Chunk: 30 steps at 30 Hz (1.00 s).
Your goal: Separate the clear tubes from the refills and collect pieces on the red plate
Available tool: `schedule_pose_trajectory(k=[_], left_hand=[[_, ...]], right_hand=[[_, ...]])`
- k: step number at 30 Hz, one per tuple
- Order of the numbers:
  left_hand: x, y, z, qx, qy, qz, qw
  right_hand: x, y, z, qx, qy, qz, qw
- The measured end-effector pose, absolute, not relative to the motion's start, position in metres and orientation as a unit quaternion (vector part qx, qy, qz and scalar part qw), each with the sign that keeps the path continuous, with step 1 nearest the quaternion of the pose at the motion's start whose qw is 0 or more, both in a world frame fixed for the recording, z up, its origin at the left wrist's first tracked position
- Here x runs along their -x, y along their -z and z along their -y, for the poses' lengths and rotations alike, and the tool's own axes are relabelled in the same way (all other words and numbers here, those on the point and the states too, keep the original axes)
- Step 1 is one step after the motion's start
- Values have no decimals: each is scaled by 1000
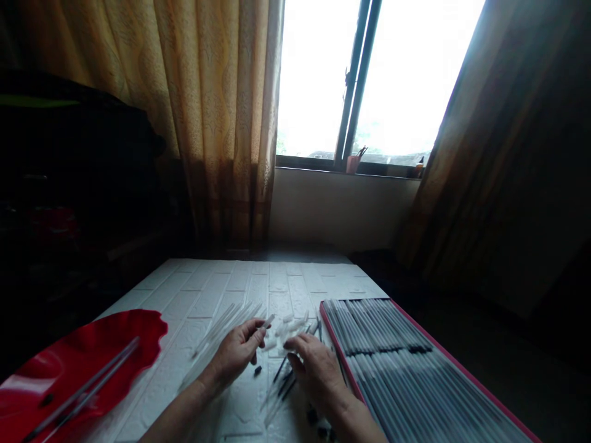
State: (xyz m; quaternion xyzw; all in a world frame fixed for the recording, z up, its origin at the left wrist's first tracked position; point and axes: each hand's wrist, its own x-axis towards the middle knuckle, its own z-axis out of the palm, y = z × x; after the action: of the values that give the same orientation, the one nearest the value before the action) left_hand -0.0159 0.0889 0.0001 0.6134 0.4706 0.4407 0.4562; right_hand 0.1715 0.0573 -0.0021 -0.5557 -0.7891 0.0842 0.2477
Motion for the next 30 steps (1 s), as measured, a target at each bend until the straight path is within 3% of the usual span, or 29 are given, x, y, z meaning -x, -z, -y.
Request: schedule_pose_trajectory(k=[5, 9, 11, 15, 20, 24, 30], left_hand=[[16, -2, -88, -615, -439, -467, 459], [15, -1, -88, -628, -431, -464, 453], [15, 1, -89, -636, -424, -463, 449], [17, 2, -90, -644, -410, -462, 452], [16, -3, -87, -666, -396, -439, 454], [12, -7, -80, -685, -367, -433, 457], [7, -13, -71, -716, -340, -430, 433]], right_hand=[[-148, 3, -56, 508, -59, 824, 243], [-124, 13, -62, 475, -33, 863, 171], [-121, 17, -63, 485, -26, 856, 174], [-138, 19, -64, 512, -114, 785, 330], [-168, 13, -70, 453, -411, 575, 544], [-174, 3, -72, 406, -546, 420, 601], [-171, -6, -68, 369, -612, 352, 604]])
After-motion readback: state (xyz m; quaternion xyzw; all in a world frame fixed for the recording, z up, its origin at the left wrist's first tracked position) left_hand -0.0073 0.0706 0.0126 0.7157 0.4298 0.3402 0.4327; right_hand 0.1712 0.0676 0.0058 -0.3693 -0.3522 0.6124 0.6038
